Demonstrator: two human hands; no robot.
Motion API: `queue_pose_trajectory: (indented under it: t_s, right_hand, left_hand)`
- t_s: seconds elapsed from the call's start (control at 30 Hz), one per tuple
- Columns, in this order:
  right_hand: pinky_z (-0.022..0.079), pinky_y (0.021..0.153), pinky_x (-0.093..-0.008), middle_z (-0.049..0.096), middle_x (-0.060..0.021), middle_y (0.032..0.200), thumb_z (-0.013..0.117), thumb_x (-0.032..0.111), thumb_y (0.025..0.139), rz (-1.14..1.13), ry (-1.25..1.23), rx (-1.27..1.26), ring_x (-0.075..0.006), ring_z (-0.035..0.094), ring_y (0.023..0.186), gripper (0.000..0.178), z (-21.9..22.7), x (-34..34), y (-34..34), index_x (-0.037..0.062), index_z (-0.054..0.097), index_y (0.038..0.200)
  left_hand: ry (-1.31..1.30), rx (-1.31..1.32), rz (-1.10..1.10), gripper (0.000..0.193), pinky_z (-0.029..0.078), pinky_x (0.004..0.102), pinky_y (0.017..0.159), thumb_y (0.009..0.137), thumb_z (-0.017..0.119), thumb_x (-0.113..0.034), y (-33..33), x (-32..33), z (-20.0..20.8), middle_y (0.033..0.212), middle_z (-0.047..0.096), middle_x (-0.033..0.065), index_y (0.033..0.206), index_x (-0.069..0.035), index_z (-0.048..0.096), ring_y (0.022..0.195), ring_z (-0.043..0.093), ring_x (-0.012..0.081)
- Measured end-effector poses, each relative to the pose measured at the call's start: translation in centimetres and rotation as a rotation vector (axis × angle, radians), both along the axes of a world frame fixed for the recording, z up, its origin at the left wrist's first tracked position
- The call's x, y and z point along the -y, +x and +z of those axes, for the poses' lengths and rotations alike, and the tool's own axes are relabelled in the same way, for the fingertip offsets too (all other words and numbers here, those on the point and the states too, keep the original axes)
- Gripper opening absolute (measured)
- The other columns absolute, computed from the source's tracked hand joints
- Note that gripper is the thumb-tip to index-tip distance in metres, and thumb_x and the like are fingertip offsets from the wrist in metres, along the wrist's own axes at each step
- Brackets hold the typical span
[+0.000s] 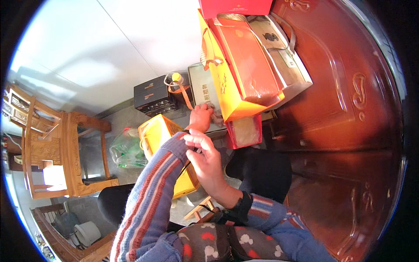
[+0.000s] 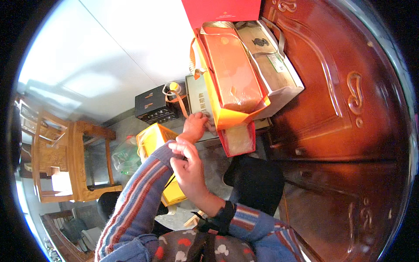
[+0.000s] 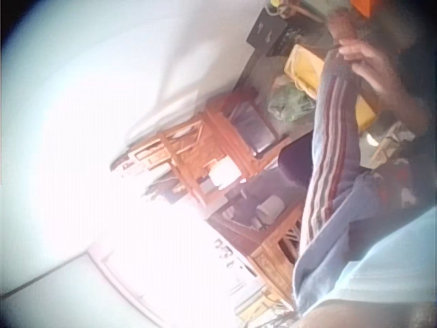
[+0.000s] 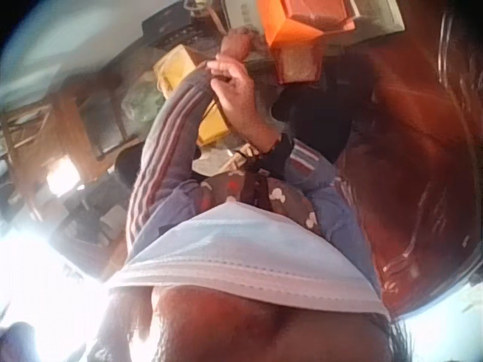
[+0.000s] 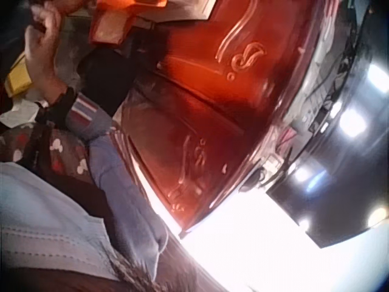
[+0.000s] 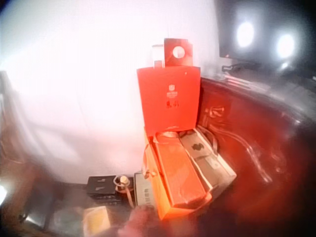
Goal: The person sits on the floor and wipes several gift boxes and bags with a cloth. They handle each item one at a time, turning them over to wipe different sides, then place them back in a pile.
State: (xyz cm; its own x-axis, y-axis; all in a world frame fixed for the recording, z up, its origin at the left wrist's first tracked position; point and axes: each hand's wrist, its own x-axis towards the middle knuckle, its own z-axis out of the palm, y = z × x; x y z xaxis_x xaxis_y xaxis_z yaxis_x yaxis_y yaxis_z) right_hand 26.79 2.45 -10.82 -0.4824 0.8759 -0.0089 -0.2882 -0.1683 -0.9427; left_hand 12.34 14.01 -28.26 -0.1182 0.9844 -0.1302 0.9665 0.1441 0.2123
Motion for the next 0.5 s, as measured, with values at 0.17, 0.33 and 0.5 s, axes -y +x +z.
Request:
queue_pose_trajectory:
  t_s: [0.17, 0.33, 0.5]
  right_hand:
    - [0.048, 0.103, -0.0319, 0.052, -0.0138, 0.148, 0.056, -0.006, 0.094, 0.043, -0.191, 0.093, -0.0162, 0.060, 0.118, 0.033, -0.7, -3.1, 1.3, -0.0003, 0.061, 0.126]
    - [0.050, 0.099, -0.0305, 0.054, -0.0121, 0.146, 0.055, -0.001, 0.098, 0.088, -0.337, 0.078, -0.0155, 0.062, 0.115, 0.030, -1.8, -3.4, 1.3, 0.0007, 0.061, 0.127]
    - [0.051, 0.096, -0.0296, 0.057, -0.0107, 0.138, 0.055, 0.000, 0.100, 0.147, -0.303, 0.051, -0.0133, 0.061, 0.113, 0.030, -2.0, -2.9, 0.8, -0.0015, 0.059, 0.129]
  left_hand:
    - [0.063, -0.159, 0.049, 0.025, 0.052, 0.0496, 0.097, 0.090, 0.060, -0.014, -5.5, -8.6, -2.5, 0.120, 0.060, 0.0088, 0.112, -0.018, 0.070, 0.116, 0.058, 0.0364]
    - [0.209, 0.022, 0.222, 0.032, 0.054, 0.0513, 0.094, 0.089, 0.069, -0.022, -9.9, -15.9, -2.5, 0.130, 0.053, 0.0135, 0.120, -0.017, 0.067, 0.119, 0.055, 0.0437]
    - [-0.011, -0.028, 0.144, 0.048, 0.053, 0.0526, 0.098, 0.090, 0.065, -0.016, -11.7, -15.7, -3.1, 0.144, 0.046, 0.0148, 0.136, -0.028, 0.060, 0.120, 0.056, 0.0462]
